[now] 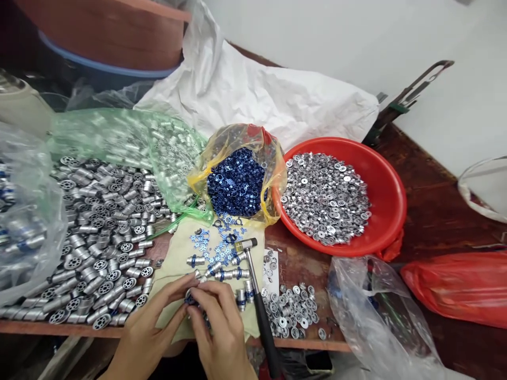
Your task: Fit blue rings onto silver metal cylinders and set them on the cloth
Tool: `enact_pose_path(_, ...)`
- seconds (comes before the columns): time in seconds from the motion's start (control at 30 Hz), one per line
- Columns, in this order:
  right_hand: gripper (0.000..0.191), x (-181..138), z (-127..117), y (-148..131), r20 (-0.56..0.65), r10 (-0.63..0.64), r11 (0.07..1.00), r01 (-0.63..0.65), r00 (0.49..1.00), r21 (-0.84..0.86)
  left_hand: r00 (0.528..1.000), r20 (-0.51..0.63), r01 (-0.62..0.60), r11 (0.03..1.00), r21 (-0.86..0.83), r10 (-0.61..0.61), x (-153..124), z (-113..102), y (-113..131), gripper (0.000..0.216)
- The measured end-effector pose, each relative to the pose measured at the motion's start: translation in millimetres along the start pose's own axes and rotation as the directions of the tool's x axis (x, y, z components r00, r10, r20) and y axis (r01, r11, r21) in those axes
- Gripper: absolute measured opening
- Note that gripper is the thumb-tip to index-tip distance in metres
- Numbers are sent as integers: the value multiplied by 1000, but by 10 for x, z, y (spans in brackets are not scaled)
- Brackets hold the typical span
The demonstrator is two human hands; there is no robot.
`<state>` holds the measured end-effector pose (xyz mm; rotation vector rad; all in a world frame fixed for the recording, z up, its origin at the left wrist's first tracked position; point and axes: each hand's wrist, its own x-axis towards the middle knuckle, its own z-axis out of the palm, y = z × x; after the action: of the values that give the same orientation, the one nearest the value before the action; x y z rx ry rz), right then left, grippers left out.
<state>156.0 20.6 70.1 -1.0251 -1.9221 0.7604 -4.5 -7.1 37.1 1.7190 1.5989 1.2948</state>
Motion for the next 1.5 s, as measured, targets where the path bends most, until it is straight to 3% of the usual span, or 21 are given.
enact_pose_path(0.27,45,-192,78,11,10,30,999,-30,999,-39,968,134,-226,968,105,211,-192,72,-51,70)
enact_pose_path(0.4,39,-217,-250,214,64,88,982,-76,994,-172,965,146,-222,975,16,217,-174,81,-33,61)
enact_pose_path(0.47,28,-221,-574,456,-62,176,904,-186,982,-385,980,120,-155,987,-32,158,-147,50,-41,50)
enact_pose_path(0.53,21,-255,-895,729,-201,312,701,-367,929,-612,994,92,-57,996,-68,63,-122,8,-62,42)
enact_pose_path(0.6,19,-314,-1108,952,-200,354,651,-394,914,-649,996,85,46,992,-113,-37,-102,-21,-82,37)
enact_pose_path(0.73,19,-391,-1137,1124,-118,371,681,-356,921,-640,972,130,222,946,-237,-196,-62,6,-51,30)
enact_pose_path(0.9,23,-318,-1007,1066,-163,339,696,-363,927,-620,934,122,356,879,-315,-335,-31,70,60,19)
enact_pose_path(1.1,19,-426,-993,904,-66,373,702,-329,925,-632,922,129,387,848,-361,-365,-68,28,6,16)
enact_pose_path(1.23,19,-380,-987,958,-4,351,750,-283,937,-598,909,155,417,816,-401,-388,-62,69,36,15)
enact_pose_path(1.33,19,-207,-978,994,-62,315,759,-291,947,-583,872,184,485,741,-466,-454,-40,123,110,19)
enact_pose_path(1.4,21,-88,-915,893,-113,274,765,-288,955,-575,829,233,544,637,-546,-509,-11,147,157,22)
enact_pose_path(1.5,20,21,-646,543,-153,179,891,-226,972,-395,746,393,611,319,-724,-537,70,153,207,26)
